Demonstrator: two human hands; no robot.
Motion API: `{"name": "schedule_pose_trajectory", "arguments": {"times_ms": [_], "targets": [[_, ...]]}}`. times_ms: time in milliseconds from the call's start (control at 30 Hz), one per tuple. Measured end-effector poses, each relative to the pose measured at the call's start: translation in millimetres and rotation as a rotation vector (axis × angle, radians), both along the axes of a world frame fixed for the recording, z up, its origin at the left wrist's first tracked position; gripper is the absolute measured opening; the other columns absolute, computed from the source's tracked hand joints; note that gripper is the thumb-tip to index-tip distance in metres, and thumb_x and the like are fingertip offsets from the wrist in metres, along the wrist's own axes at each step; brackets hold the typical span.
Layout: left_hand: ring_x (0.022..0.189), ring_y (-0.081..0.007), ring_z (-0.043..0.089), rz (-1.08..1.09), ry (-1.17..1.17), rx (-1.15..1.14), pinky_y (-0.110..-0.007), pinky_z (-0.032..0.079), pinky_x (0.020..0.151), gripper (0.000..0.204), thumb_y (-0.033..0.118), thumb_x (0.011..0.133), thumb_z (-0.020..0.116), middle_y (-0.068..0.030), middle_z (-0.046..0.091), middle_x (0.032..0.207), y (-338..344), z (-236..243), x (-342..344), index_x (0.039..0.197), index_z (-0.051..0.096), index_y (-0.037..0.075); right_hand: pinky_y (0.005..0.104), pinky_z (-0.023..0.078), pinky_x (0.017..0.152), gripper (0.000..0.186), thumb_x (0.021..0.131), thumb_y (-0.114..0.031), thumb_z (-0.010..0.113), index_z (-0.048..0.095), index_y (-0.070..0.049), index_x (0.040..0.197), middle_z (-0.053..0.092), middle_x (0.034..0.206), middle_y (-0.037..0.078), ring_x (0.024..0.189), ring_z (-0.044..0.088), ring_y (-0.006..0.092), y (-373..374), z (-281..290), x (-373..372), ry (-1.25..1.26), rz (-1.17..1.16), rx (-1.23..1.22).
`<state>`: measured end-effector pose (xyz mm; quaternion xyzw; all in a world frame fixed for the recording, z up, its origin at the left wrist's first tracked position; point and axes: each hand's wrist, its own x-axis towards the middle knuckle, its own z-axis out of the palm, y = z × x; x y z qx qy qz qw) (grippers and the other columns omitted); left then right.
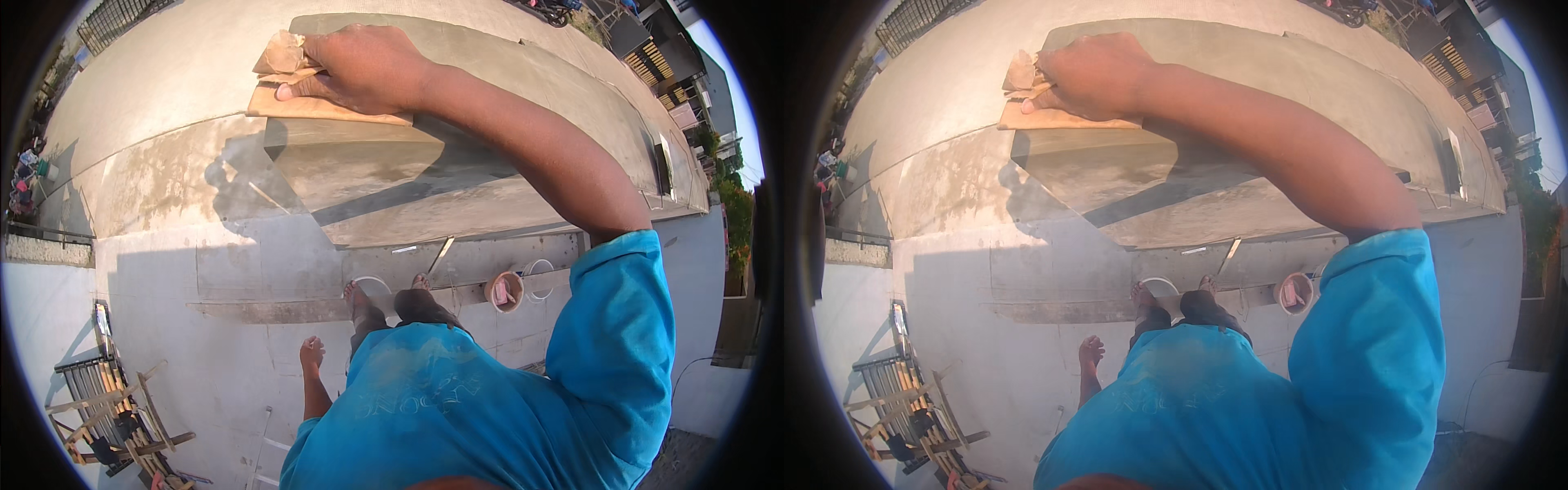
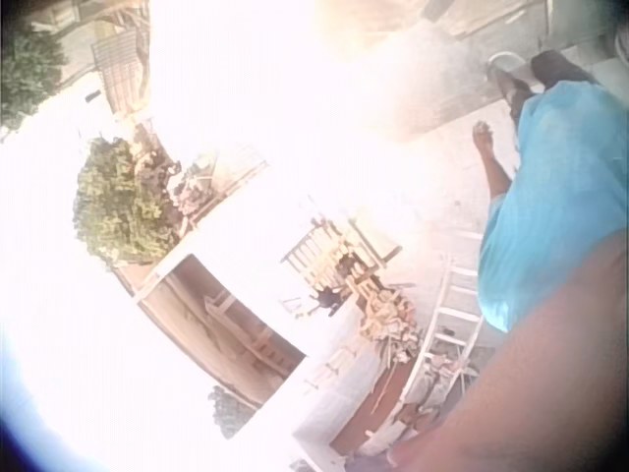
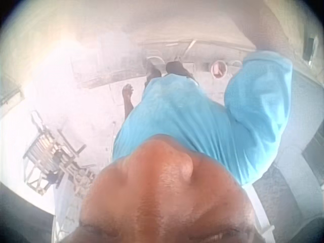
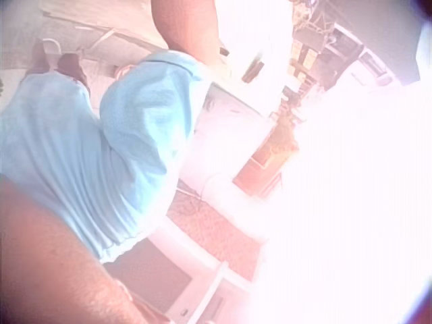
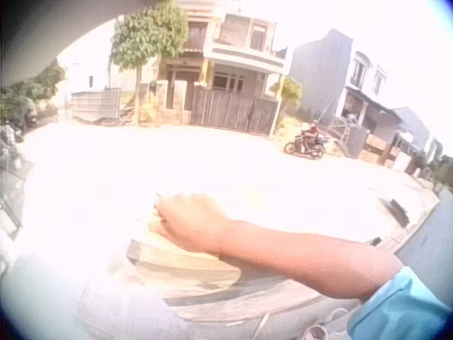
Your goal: The person smooths a concrete surface using a pink trowel and a brush. They repeatedly rub the trowel over the surface, occasionally dip the brush into a bucket, and continue smoothing different sections of the concrete.
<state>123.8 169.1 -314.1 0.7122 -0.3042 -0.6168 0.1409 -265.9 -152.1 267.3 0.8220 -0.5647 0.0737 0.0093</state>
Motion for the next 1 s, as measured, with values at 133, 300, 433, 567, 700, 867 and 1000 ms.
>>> {"name": "schedule_pose_trajectory", "arguments": {"times_ms": [133,300,433,567,700,867,1000], "targets": [[0.072,-0.0194,0.067,0.067,0.023,-0.023,-0.030,0.051,0.055,0.038,0.023,0.100,0.059,-0.0131,0.069,0.097,2,12,-5,0.129,0.056,0.000,0.0466,0.054,0.073,0.065,0.093,-0.069,0.052,0.066,-0.007,0.108,0.072,0.087,0.014,0.089,0.072,0.0326,21,11,-32,0.083,0.003,0.122],[0.069,-0.0181,0.067,-0.064,0.000,-0.019,-0.029,0.050,0.052,0.039,0.022,0.099,0.058,-0.0136,0.070,0.093,-22,16,-8,0.129,0.057,-0.003,0.0492,0.054,0.071,0.060,0.092,-0.066,0.056,0.065,-0.007,0.101,0.071,0.085,0.015,0.088,0.071,0.0363,-9,9,-31,-0.056,-0.055,-0.045],[0.067,-0.0181,0.066,0.011,-0.003,-0.135,-0.029,0.050,0.052,0.039,0.022,0.098,0.057,-0.0139,0.069,0.091,-21,20,-8,0.127,0.058,-0.005,0.0472,0.055,0.073,0.060,0.090,-0.068,0.058,0.067,-0.009,0.100,0.072,0.086,0.013,0.090,0.071,0.0329,-10,19,-58,0.119,-0.085,-0.034],[0.066,-0.0189,0.065,0.070,-0.004,-0.089,-0.029,0.049,0.051,0.036,0.021,0.098,0.057,-0.0127,0.068,0.090,-11,7,0,0.124,0.059,-0.003,0.0469,0.055,0.065,0.064,0.090,-0.070,0.056,0.067,-0.006,0.092,0.071,0.075,0.013,0.076,0.072,0.0336,-1,33,-42,-0.059,-0.111,-0.168],[0.064,-0.0194,0.064,0.114,0.033,-0.033,-0.030,0.047,0.050,0.036,0.023,0.097,0.059,-0.0121,0.067,0.089,-13,8,-8,0.123,0.059,-0.002,0.0464,0.055,0.065,0.066,0.090,-0.070,0.055,0.068,-0.006,0.095,0.071,0.076,0.014,0.078,0.072,0.0332,-17,7,-31,0.156,0.048,-0.130],[0.065,-0.0196,0.065,0.169,0.056,-0.010,-0.031,0.048,0.051,0.036,0.024,0.096,0.060,-0.0123,0.068,0.090,-3,1,-12,0.124,0.059,0.001,0.0457,0.054,0.065,0.069,0.090,-0.072,0.054,0.068,-0.006,0.100,0.070,0.078,0.014,0.080,0.071,0.0317,-48,14,-39,0.033,-0.121,-0.097],[0.066,-0.0200,0.067,0.143,-0.038,0.007,-0.033,0.049,0.051,0.034,0.024,0.097,0.060,-0.0117,0.070,0.090,18,-2,-2,0.123,0.060,0.003,0.0444,0.053,0.064,0.073,0.091,-0.076,0.048,0.071,-0.007,0.091,0.069,0.076,0.012,0.080,0.071,0.0297,-17,13,-20,0.118,0.075,0.008]]}}
